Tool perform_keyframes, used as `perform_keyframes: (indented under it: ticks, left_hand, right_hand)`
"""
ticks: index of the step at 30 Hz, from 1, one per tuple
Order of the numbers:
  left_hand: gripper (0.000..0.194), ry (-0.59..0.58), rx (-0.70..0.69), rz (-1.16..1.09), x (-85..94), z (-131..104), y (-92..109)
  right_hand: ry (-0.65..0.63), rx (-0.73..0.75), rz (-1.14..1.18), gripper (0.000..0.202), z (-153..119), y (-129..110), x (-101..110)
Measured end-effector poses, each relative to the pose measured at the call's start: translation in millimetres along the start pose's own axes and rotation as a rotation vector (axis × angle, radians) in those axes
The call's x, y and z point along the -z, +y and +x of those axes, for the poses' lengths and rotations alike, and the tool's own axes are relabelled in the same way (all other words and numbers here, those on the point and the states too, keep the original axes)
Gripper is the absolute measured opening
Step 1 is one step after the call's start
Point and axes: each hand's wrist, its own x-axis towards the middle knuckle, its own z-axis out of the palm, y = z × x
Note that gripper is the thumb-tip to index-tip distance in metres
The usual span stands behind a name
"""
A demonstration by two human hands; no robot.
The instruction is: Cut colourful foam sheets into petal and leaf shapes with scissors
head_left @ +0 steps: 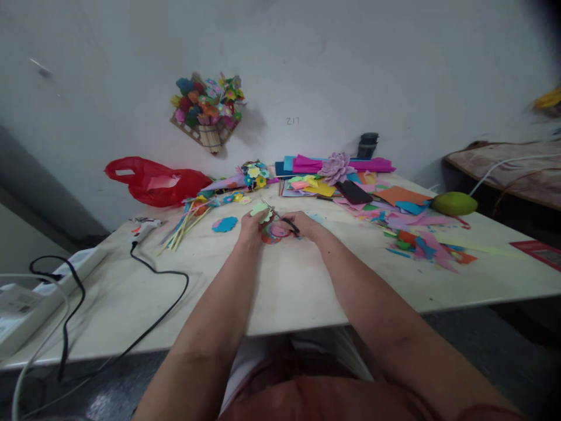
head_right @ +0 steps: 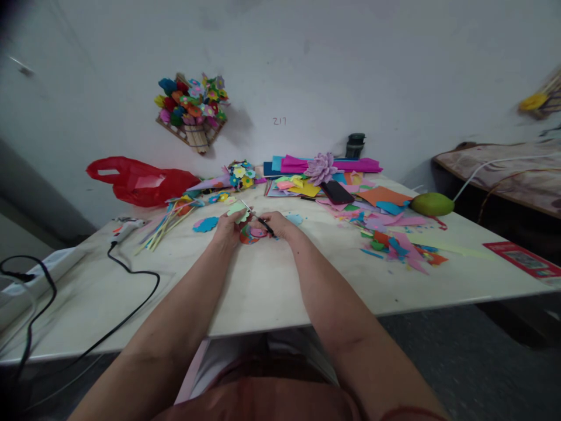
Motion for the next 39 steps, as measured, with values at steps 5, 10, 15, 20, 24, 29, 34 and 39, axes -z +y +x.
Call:
perform_keyframes:
  ticks: [5, 10, 15, 20, 24, 29, 34, 39]
  left_hand:
    - [0.029, -0.018, 0.03, 0.04, 5.5, 5, -3]
    - [0.033, -0.063, -0.03, 0.094, 8.3, 6, -5]
    - [0.033, -0.14, -0.069, 0.162, 5.6, 0, -2]
    - [0.031, -0.172, -0.059, 0.189, 5.3, -1, -1]
    - [0.033, -0.208, -0.06, 0.201, 6.3, 0, -2]
    - [0.034, -0.205, -0.066, 0.227, 7.5, 0, -2]
    - [0.033, -0.169, -0.031, 0.214, 8.4, 0, -2]
    - [0.031, -0.181, -0.027, 0.194, 10.5, 4, -5]
  right_hand:
    - [0.0, -0.042, 0.057, 0.027, -3, -4, 1]
    - [-0.006, -0.046, 0.077, 0.029, -5, -4, 4]
    - [-0.007, -0.047, 0.078, 0.025, -4, -1, 5]
    - [0.017, -0.03, 0.087, 0.021, -3, -1, 6]
    - [0.016, 0.008, 0.088, 0.025, -2, 3, 10]
    - [-0.012, 0.013, 0.062, 0.027, -1, 7, 14]
    - [-0.026, 0.0, 0.04, 0.027, -1, 6, 15]
    - [-0.026, -0.021, -0.009, 0.024, -3, 4, 17]
